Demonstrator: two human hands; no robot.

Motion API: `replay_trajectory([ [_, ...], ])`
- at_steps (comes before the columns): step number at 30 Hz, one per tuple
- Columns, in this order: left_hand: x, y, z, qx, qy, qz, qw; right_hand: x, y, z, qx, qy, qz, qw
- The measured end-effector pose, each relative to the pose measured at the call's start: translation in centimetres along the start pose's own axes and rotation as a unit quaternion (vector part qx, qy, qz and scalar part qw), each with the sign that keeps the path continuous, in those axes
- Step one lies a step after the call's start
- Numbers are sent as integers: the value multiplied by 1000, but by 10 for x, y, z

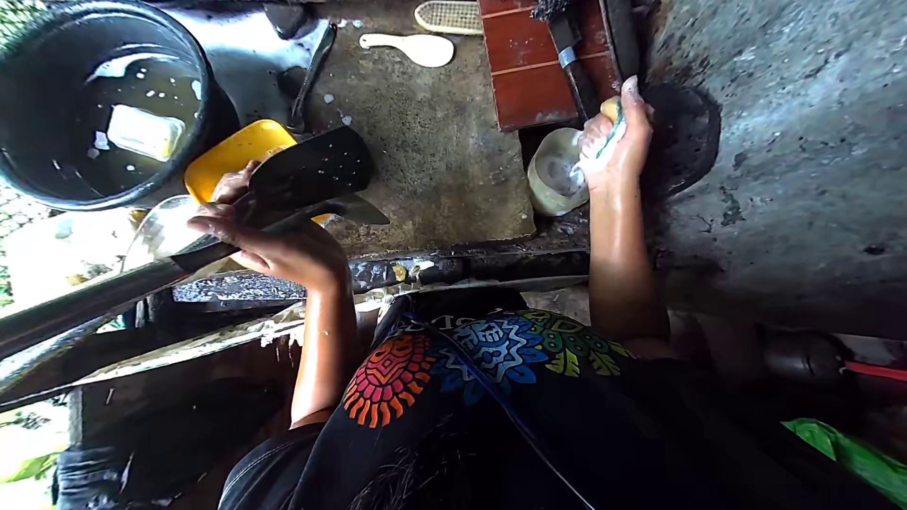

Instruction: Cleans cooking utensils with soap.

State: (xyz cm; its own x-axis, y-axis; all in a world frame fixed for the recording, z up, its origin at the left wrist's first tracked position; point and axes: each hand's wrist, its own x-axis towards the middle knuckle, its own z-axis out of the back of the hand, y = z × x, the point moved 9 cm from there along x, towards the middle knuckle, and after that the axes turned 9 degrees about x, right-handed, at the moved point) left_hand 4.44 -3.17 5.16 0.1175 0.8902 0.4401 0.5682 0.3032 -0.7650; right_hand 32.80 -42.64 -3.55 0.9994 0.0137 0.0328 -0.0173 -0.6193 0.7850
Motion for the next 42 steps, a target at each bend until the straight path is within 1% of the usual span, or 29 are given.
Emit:
replay_trajectory([
  [2, -3, 1, -8, -3, -8, -4, 1000, -1, 8, 1, -91, -25, 79, 992],
  [3, -4, 2, -12, -9, 0, -10, 1000, -4, 15, 1, -164, -50, 129, 977],
  [5, -6, 5, -23, -28, 20, -26, 999, -24, 26, -14, -306, -88, 234, 919],
  [6, -7, 6, -29, -38, 26, -36, 998, -36, 23, -31, -327, -79, 253, 907],
  [7, -9, 7, -38, -46, 40, -46, 997, -48, 14, -54, -322, -54, 242, 914],
  [8, -12, 8, -48, -52, 58, -58, 995, -60, -2, -78, -299, -7, 207, 931],
  [10, -20, 9, -72, -73, 90, -77, 990, -83, -47, -122, -231, 78, 92, 966],
  [12, -31, 11, -96, -94, 120, -73, 986, -95, -92, -151, -155, 104, -42, 981],
  [14, -39, 18, -111, -126, 140, -34, 982, -88, -128, -167, -37, 144, -161, 976],
  [16, -43, 34, -115, -154, 148, 54, 975, -78, -148, -182, 91, 176, -272, 942],
  [18, -41, 49, -110, -143, 122, 132, 973, -74, -155, -190, 128, 171, -311, 926],
  [20, -37, 57, -103, -127, 75, 206, 967, -67, -155, -190, 24, 154, -276, 949],
  [22, -34, 64, -97, -162, 47, 267, 949, -62, -149, -181, -101, 114, -213, 965],
  [24, -31, 72, -90, -230, 51, 302, 924, -65, -143, -176, -109, 53, -191, 974],
  [26, -29, 73, -86, -317, 89, 295, 897, -70, -137, -174, -124, 31, -212, 969],
  [27, -31, 72, -85, -350, 120, 281, 886, -70, -130, -176, -173, 50, -198, 963],
  [28, -34, 70, -86, -363, 155, 270, 878, -70, -118, -181, -245, 86, -146, 955],
  [29, -38, 68, -87, -356, 189, 264, 876, -72, -104, -194, -316, 135, -60, 937],
  [31, -46, 65, -91, -336, 223, 261, 877, -88, -83, -226, -399, 267, 132, 867],
  [33, -49, 64, -92, -346, 234, 276, 866, -109, -77, -242, -400, 354, 247, 809],
  [34, -48, 60, -93, -360, 247, 282, 855, -114, -74, -243, -381, 371, 291, 796],
  [35, -46, 56, -95, -374, 264, 284, 842, -113, -69, -239, -362, 366, 321, 795],
  [36, -45, 50, -95, -385, 281, 281, 833, -105, -65, -234, -350, 341, 323, 810],
  [37, -42, 43, -94, -395, 293, 272, 827, -92, -65, -225, -339, 300, 275, 848],
  [38, -37, 33, -92, -399, 298, 259, 828, -76, -72, -212, -313, 244, 186, 899],
  [39, -30, 23, -90, -404, 295, 244, 830, -65, -86, -197, -248, 190, 71, 947],
  [40, -23, 13, -89, -422, 298, 231, 825, -65, -103, -187, -141, 149, -49, 978],
  [41, -18, 6, -90, -446, 304, 217, 813, -75, -120, -189, -15, 131, -169, 977],
  [42, -15, 2, -92, -461, 307, 210, 806, -93, -134, -198, 127, 119, -280, 944],
])
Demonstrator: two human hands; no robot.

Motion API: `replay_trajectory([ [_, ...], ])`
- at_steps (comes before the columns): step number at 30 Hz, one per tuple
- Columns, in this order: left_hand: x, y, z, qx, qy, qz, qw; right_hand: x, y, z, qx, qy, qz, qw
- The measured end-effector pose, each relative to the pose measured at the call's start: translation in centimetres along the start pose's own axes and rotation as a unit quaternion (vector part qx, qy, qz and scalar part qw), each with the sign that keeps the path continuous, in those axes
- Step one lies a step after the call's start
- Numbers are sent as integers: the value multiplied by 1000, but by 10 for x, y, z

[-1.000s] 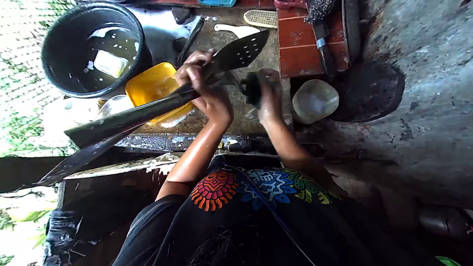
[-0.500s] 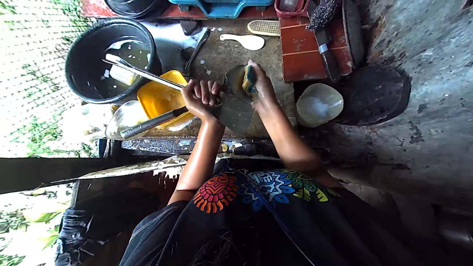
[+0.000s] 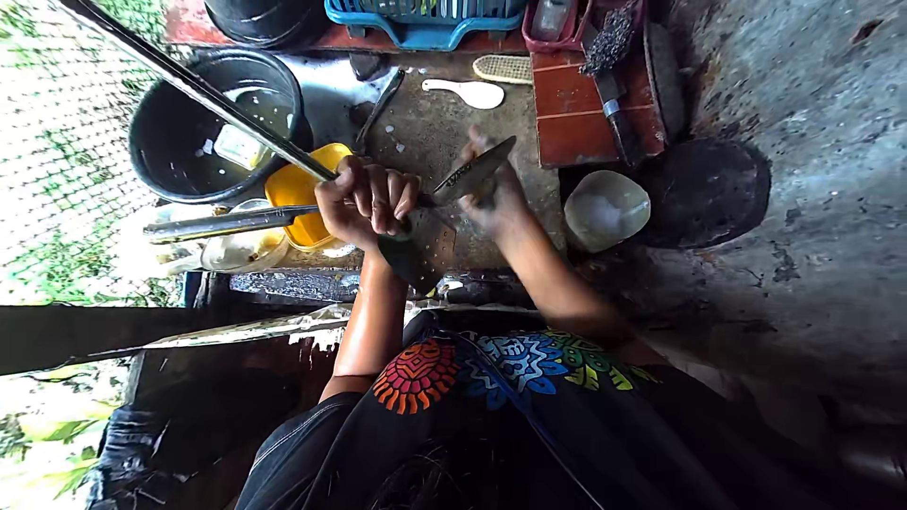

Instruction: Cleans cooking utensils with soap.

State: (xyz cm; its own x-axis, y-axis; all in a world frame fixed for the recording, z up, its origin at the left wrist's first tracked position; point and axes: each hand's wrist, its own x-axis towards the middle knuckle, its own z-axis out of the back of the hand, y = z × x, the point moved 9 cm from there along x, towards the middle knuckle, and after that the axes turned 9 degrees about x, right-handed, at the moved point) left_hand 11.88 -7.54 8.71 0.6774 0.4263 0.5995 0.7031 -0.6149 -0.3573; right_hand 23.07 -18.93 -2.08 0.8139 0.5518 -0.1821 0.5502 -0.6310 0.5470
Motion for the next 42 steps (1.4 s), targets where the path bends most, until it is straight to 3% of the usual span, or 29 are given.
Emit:
replay_trajectory([
  [2, 0, 0, -1, -11, -1, -5, 1000, -20, -30, -17, 187, 77, -124, 971],
  [3, -2, 2, 1, -12, -5, -5, 1000, -25, -30, -23, 205, 125, -131, 962],
  [5, -5, 5, 8, -35, -15, 4, 999, -23, -14, -22, 141, 207, -88, 964],
  [8, -7, 4, 20, -95, -47, 24, 994, -22, 13, -14, -150, 330, 30, 931],
  [10, -3, 5, 29, -114, -21, 40, 992, -37, 28, -36, -366, 327, 135, 861],
  [13, 3, 8, 40, -81, -10, 32, 996, -55, 37, -44, -467, 317, 263, 783],
  [15, 6, 6, 50, 14, -113, 23, 993, -64, 46, -44, -513, 311, 333, 727],
  [17, 7, 1, 54, 143, -223, 81, 961, -80, 54, -47, -585, 318, 413, 622],
  [19, 12, 0, 62, 194, -256, 160, 933, -92, 61, -51, -621, 303, 480, 541],
  [20, 11, 0, 65, 196, -273, 178, 925, -95, 66, -54, -628, 282, 497, 528],
  [22, 1, -6, 68, 182, -286, 120, 933, -85, 80, -51, -632, 221, 487, 561],
  [23, -1, -12, 69, 191, -258, 77, 944, -75, 91, -44, -610, 179, 472, 611],
  [25, 0, -26, 59, 221, -179, 6, 959, -52, 106, -17, -494, 82, 407, 764],
  [26, 0, -30, 52, 222, -162, -23, 961, -45, 102, -9, -455, 43, 349, 818],
  [27, 0, -31, 45, 217, -149, -44, 964, -45, 90, -11, -461, 29, 292, 838],
  [28, -1, -30, 38, 208, -141, -58, 966, -50, 73, -20, -511, 30, 246, 823],
  [30, -3, -26, 27, 202, -130, -70, 968, -55, 45, -32, -635, 27, 184, 749],
  [32, -7, -29, 15, 205, -118, -87, 968, -45, 42, -30, -683, 14, 192, 705],
  [35, -11, -43, -3, 195, -85, -135, 968, -31, 71, -19, -674, -41, 263, 690],
  [36, -11, -50, -7, 207, -84, -161, 961, -29, 83, -13, -645, -73, 282, 706],
  [38, -9, -62, -10, 246, -96, -210, 941, -25, 87, 4, -505, -118, 236, 822],
  [40, -6, -63, -9, 263, -103, -239, 929, -24, 43, 9, -324, -99, 24, 941],
  [41, -7, -57, -8, 266, -112, -240, 927, -31, 8, 4, -233, -43, -101, 966],
  [42, -8, -49, -8, 271, -110, -236, 927, -42, -26, -2, -140, 38, -206, 968],
])
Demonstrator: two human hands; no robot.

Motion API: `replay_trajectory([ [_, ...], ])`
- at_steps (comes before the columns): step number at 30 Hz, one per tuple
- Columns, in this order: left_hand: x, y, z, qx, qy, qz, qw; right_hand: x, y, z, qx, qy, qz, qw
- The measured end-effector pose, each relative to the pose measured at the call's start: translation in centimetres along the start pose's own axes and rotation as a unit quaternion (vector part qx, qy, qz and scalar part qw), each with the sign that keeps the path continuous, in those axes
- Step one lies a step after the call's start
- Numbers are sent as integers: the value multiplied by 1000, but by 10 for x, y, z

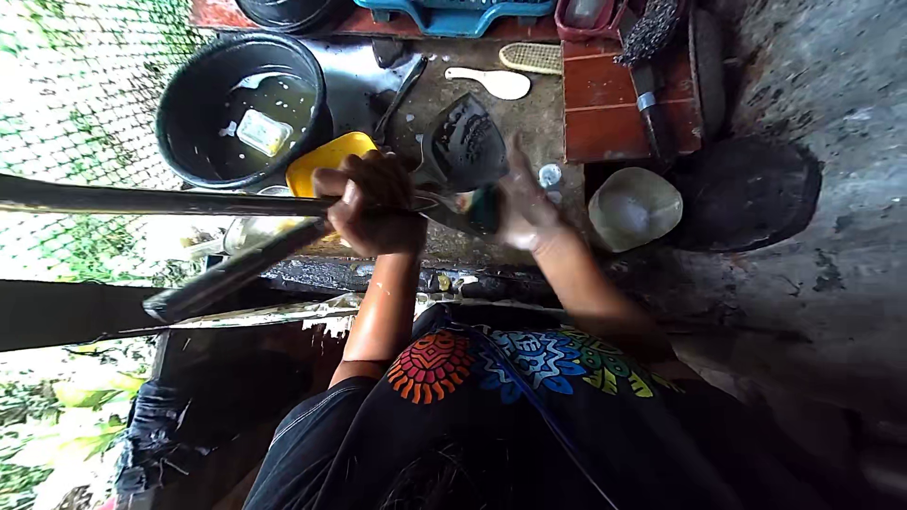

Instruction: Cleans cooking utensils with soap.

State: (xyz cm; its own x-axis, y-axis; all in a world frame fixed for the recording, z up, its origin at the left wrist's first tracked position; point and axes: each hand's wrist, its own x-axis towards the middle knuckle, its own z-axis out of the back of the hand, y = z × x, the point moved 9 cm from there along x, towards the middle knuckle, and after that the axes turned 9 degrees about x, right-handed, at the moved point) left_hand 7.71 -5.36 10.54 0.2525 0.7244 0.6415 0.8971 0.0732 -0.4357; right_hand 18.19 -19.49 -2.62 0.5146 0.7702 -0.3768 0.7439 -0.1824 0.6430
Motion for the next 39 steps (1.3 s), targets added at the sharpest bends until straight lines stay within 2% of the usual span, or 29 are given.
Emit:
replay_trajectory([
  [2, -12, 13, -7, 13, 40, -3, 999, 7, -45, -12, 132, 120, -73, 981],
  [4, -23, 24, -9, 44, 106, -15, 993, 15, -51, -3, 196, 127, -48, 971],
  [5, -26, 28, -9, 65, 141, -20, 988, 18, -47, 8, 211, 99, -35, 972],
  [6, -28, 31, -10, 83, 172, -22, 981, 19, -38, 18, 193, 58, -20, 979],
  [8, -28, 34, -7, 78, 197, -5, 977, 18, -14, 34, 59, -6, 7, 998],
  [9, -27, 35, -1, 59, 184, 20, 981, 16, 2, 38, -27, -29, 36, 999],
  [11, -20, 36, 15, 20, 80, 93, 992, 2, 40, 38, -163, -121, 123, 971],
  [13, -13, 35, 25, 3, -25, 156, 987, -13, 68, 38, -251, -215, 196, 923],
  [15, -13, 38, 27, -16, -65, 173, 983, -22, 85, 42, -294, -267, 287, 872],
  [16, -14, 40, 26, -27, -72, 169, 983, -27, 93, 43, -313, -288, 358, 831],
  [18, -17, 39, 23, -38, -65, 148, 986, -49, 103, 28, -362, -319, 518, 706],
  [19, -17, 38, 20, -44, -61, 137, 988, -59, 100, 15, -395, -311, 577, 644],
  [20, -17, 37, 15, -47, -55, 128, 989, -66, 93, -1, -428, -287, 612, 600],
  [24, -13, 30, -2, -30, -39, 100, 994, -75, 40, -60, -523, -119, 663, 522],
  [26, -6, 22, -6, -35, -61, 102, 992, -80, 38, -64, -530, -92, 689, 486],
  [27, -2, 17, -6, -37, -73, 102, 991, -81, 46, -58, -516, -98, 696, 490],
  [30, -1, 9, -4, -20, -87, 86, 992, -82, 66, -40, -473, -159, 674, 545],
  [33, -4, 13, -13, -47, -60, 87, 993, -85, 53, -50, -484, -174, 663, 544],
  [34, -6, 13, -15, -51, -51, 87, 994, -84, 51, -48, -476, -176, 657, 557],
  [35, -8, 12, -15, -52, -46, 85, 994, -82, 54, -41, -455, -187, 646, 584],
  [36, -10, 11, -16, -50, -46, 84, 994, -78, 59, -30, -414, -204, 625, 630],
  [37, -11, 10, -16, -49, -50, 84, 994, -72, 66, -15, -350, -226, 588, 693],
  [39, -12, 8, -15, -49, -62, 84, 993, -55, 63, 17, -132, -278, 461, 833],
])
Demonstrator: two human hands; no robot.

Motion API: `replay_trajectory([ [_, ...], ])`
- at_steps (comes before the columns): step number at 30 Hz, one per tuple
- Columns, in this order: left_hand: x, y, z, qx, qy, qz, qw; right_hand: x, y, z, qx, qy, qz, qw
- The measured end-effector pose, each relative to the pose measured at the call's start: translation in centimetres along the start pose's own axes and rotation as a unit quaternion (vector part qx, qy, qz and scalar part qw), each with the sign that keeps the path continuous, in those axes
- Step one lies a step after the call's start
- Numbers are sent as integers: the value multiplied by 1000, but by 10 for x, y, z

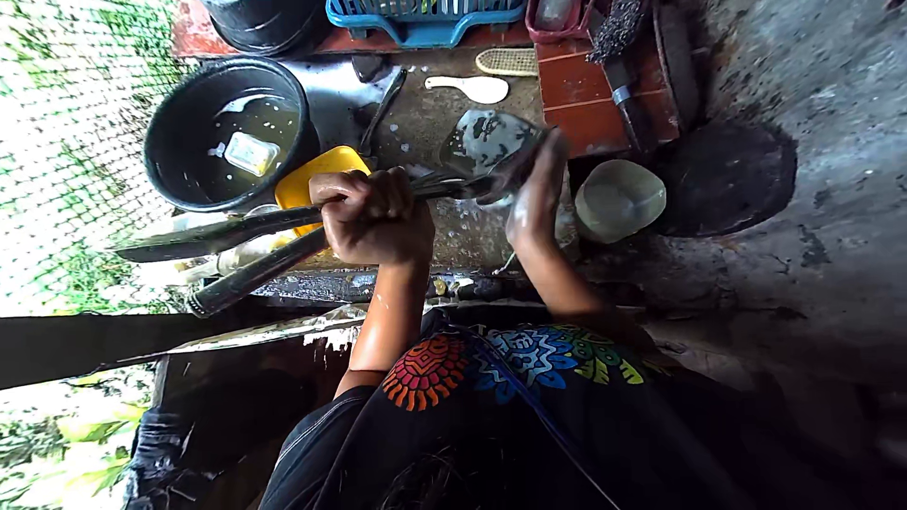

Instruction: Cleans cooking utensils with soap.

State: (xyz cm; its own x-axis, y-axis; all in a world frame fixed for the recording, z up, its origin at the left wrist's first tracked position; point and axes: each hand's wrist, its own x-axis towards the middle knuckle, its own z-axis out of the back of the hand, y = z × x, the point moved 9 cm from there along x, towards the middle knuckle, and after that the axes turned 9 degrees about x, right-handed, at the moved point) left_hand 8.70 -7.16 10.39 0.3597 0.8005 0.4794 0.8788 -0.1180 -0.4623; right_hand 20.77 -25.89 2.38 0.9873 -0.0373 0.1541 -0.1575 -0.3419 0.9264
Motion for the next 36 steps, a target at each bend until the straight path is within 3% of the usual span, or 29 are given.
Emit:
replay_trajectory([
  [1, 1, -2, -1, 0, -1, -3, 1000, 0, -15, 4, 65, -51, -116, 990],
  [3, 2, -5, -6, -4, 22, -13, 1000, -5, -31, 4, 151, -75, -234, 957],
  [6, -9, 6, -10, -30, 86, -8, 996, 3, -36, 13, 201, -82, -255, 942],
  [10, -14, 18, -1, -48, 89, 29, 994, 24, -39, 27, 262, -57, -273, 924],
  [12, -11, 18, 1, -52, 87, 33, 994, 27, -38, 27, 260, -5, -279, 924],
  [14, -9, 17, 2, -51, 91, 26, 994, 21, -43, 22, 239, 112, -285, 922],
  [18, -9, 18, 4, -45, 103, 60, 992, 15, -41, 23, 110, 170, -205, 958],
  [20, -12, 20, 10, -43, 95, 71, 992, 25, -26, 38, -20, 68, -108, 992],
  [22, -12, 20, 14, -48, 88, 81, 992, 33, -2, 52, -109, -33, 3, 994],
  [24, -5, 15, 15, -41, 80, 79, 993, 48, 16, 61, -108, -78, 89, 987],
  [25, -2, 11, 18, -32, 83, 68, 994, 58, 19, 64, -100, -70, 82, 989],
  [27, 0, 6, 21, -26, 101, 34, 994, 64, 16, 53, -162, 22, -12, 987],
  [30, -1, 9, 18, -45, 106, 39, 993, 32, -19, 25, -249, 264, -86, 928],
  [32, -1, 15, 16, -76, 138, 74, 985, 5, -35, 21, -202, 350, -146, 903],
  [36, 6, 23, 22, -51, 124, 105, 985, -18, -25, 5, -40, 470, -121, 873],
])
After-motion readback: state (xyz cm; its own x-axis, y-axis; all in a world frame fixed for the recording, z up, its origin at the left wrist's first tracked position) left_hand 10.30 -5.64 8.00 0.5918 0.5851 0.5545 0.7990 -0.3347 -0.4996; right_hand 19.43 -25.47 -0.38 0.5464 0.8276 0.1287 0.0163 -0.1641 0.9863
